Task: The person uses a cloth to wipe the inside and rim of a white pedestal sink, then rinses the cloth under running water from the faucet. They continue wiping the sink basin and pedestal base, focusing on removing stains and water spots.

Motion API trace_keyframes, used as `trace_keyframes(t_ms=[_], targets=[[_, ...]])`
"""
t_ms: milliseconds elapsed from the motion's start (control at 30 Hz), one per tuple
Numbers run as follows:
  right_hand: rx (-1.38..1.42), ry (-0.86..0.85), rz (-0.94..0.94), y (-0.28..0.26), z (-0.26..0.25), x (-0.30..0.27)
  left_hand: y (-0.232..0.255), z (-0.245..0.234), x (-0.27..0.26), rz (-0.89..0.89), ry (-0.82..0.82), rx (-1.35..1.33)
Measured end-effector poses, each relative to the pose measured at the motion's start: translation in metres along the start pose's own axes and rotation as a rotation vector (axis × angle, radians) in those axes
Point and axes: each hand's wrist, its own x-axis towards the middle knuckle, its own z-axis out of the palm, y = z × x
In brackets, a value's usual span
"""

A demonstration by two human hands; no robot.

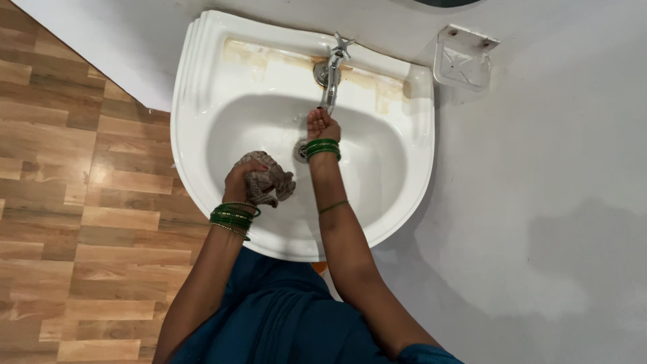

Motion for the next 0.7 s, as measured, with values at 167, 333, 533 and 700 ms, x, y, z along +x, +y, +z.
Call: trace_keyframes(t_ms=[167,333,533,700], targets=[[0.121,-0.226,0.104,-0.013,0.005,0.023,0.023,0.029,-0.021,0.085,0.135,0.004],[-0.524,-0.343,0.044,-0.002,0.048,-0.054,0.043,0.049,-0.033,0.312,0.26,-0.001],[0.013,-0.056,0.071,-0.017,0.027,-0.039,0.057,0.055,-0.036,0.227,0.355,0.024],[0.429,-0.151,0.242,-0.026,-0.002,0.02,0.042,0.042,-0.032,0.177,0.238,-0.011]])
